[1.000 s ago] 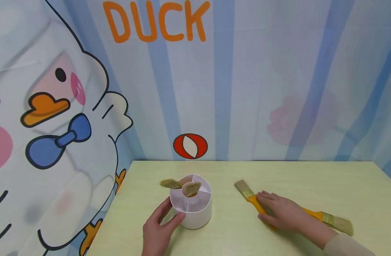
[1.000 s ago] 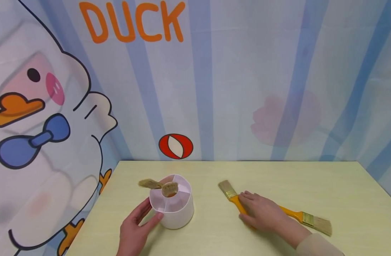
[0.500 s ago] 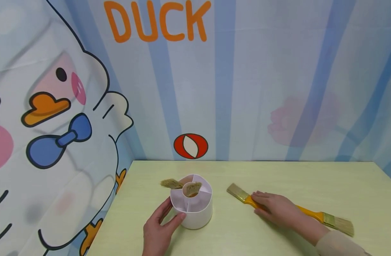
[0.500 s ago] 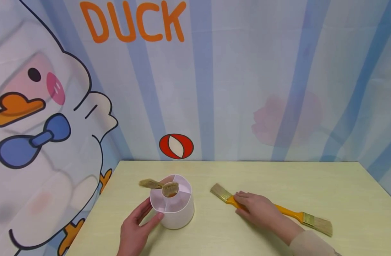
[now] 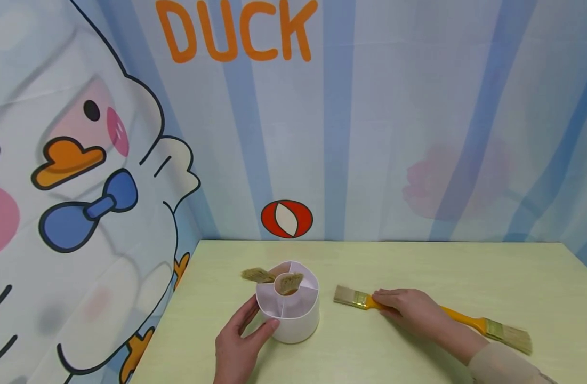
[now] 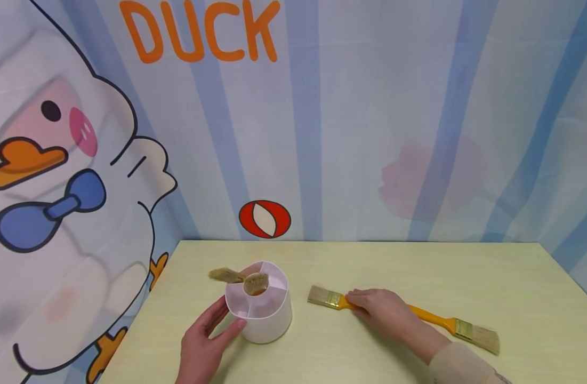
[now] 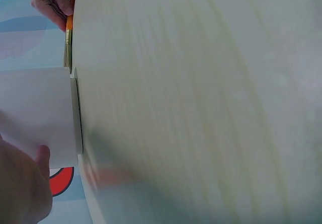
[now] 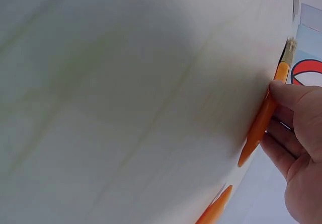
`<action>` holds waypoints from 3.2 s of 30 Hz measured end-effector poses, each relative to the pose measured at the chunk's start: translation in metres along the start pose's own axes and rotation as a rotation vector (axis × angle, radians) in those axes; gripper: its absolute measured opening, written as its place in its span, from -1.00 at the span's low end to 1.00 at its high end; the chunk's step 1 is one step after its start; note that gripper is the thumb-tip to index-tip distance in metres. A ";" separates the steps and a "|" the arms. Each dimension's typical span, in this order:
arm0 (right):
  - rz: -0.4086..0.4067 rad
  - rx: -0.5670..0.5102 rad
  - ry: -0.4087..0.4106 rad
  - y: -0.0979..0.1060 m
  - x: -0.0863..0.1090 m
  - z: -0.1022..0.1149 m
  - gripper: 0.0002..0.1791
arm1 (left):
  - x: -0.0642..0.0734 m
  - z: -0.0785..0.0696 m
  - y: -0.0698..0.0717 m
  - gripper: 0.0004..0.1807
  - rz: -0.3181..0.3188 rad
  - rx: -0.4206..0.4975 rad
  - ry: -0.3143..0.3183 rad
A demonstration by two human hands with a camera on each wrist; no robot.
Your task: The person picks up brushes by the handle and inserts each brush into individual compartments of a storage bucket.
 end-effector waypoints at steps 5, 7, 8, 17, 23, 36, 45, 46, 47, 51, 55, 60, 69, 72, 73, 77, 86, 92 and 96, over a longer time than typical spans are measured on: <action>-0.014 0.051 0.041 0.002 -0.003 0.001 -0.69 | 0.000 0.000 0.001 -0.19 -0.002 -0.006 0.001; -0.003 0.074 0.055 0.002 -0.004 0.001 -0.70 | 0.000 0.000 0.001 -0.19 -0.005 -0.009 0.000; 0.006 0.086 0.064 0.001 -0.005 0.001 -0.70 | 0.000 0.000 0.001 -0.18 -0.005 -0.010 0.000; 0.034 0.107 0.074 0.004 -0.009 -0.001 -0.73 | 0.000 0.000 0.000 -0.20 -0.002 -0.001 -0.014; -0.099 -0.016 0.022 0.021 -0.008 -0.006 -0.71 | 0.000 -0.001 -0.002 -0.20 -0.006 -0.011 -0.019; -0.249 -0.801 -0.248 0.045 -0.030 0.007 -0.65 | 0.002 -0.003 -0.002 -0.20 -0.034 -0.028 -0.022; -0.307 -1.206 -0.358 0.039 -0.061 0.029 -0.54 | 0.004 -0.003 -0.001 -0.18 -0.056 -0.039 -0.015; -0.320 -1.237 -0.363 0.038 -0.065 0.032 -0.54 | 0.004 -0.003 -0.001 -0.17 -0.058 -0.042 -0.014; -0.333 -1.263 -0.365 0.037 -0.069 0.034 -0.54 | 0.004 -0.003 -0.002 -0.17 -0.059 -0.042 -0.015; -0.379 -1.343 -0.362 0.032 -0.084 0.046 -0.54 | 0.005 -0.004 -0.002 -0.18 -0.064 -0.042 -0.021; -0.413 -1.393 -0.359 0.026 -0.095 0.056 -0.54 | 0.007 -0.005 -0.003 -0.19 -0.067 -0.044 -0.030; -0.463 -1.418 -0.358 0.021 -0.104 0.063 -0.50 | 0.006 -0.004 -0.003 -0.19 -0.073 -0.052 -0.027; -0.532 -1.428 -0.420 0.013 -0.111 0.061 -0.54 | 0.005 -0.004 -0.001 -0.20 -0.084 -0.083 -0.054; -0.543 -1.424 -0.431 0.010 -0.111 0.060 -0.56 | 0.006 -0.003 -0.001 -0.20 -0.088 -0.085 -0.042; -0.548 -1.419 -0.436 0.009 -0.111 0.059 -0.56 | 0.006 -0.002 -0.001 -0.19 -0.089 -0.086 -0.036; -0.568 -1.403 -0.454 0.007 -0.110 0.056 -0.59 | 0.006 -0.001 -0.001 -0.18 -0.089 -0.085 -0.021; -0.555 -1.363 -0.443 0.005 -0.106 0.057 -0.59 | 0.008 -0.006 -0.003 -0.22 -0.074 -0.086 -0.089; -0.533 -1.368 -0.485 -0.001 -0.100 0.059 -0.58 | 0.006 -0.004 -0.002 -0.23 -0.080 -0.076 -0.060; -0.523 -1.379 -0.489 -0.004 -0.097 0.061 -0.58 | 0.005 -0.004 -0.001 -0.22 -0.081 -0.079 -0.052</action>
Point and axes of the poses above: each hand's wrist, its own x-axis away from the middle knuckle, its own y-axis out of the back of the hand, z = x × y, the point moved 7 cm from there along -x, towards the middle knuckle, and after that the axes turned 10 degrees about y, right-handed, at the moved point
